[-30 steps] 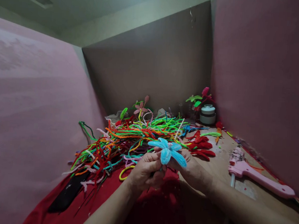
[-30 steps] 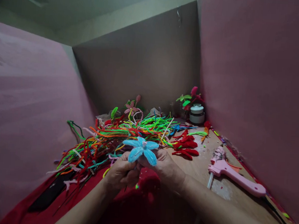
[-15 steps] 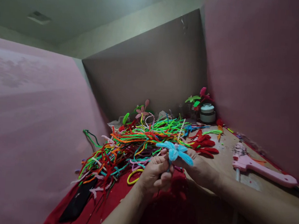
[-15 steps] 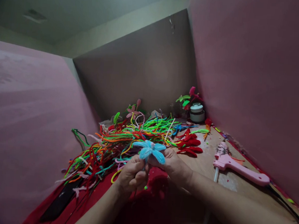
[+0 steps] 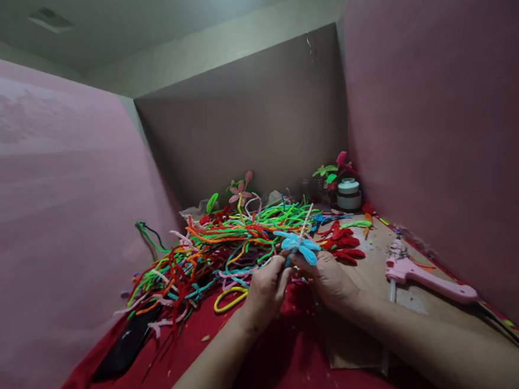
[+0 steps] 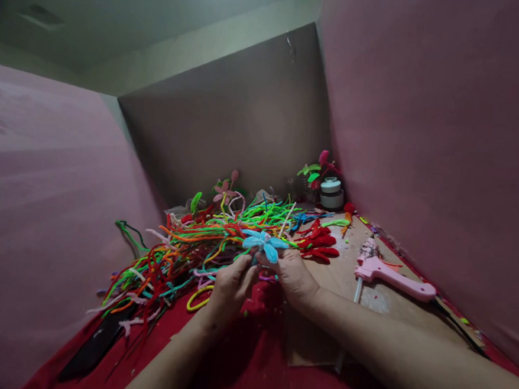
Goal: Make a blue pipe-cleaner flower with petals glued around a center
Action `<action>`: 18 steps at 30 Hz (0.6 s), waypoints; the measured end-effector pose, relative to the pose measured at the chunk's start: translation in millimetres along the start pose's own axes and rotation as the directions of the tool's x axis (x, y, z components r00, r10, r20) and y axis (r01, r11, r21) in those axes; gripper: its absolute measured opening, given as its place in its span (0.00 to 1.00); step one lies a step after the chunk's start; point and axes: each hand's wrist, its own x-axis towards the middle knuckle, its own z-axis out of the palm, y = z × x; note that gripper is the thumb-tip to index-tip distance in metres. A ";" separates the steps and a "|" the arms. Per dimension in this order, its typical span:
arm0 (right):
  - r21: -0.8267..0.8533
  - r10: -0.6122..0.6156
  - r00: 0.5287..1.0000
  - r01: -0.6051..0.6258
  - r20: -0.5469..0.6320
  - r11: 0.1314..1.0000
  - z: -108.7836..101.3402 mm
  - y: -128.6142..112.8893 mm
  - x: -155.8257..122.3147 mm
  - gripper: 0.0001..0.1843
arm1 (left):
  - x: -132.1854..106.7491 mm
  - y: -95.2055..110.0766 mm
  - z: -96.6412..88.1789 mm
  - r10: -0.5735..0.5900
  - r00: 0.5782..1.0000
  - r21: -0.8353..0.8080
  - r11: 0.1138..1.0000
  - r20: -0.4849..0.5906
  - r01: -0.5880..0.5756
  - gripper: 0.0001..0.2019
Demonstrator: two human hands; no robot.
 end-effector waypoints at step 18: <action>-0.250 -0.007 0.998 0.022 0.059 0.968 -0.6 -13.5 -5.4 0.11 | 0.1 0.4 -7.0 -0.231 0.850 -0.739 0.420 0.474 0.527 0.13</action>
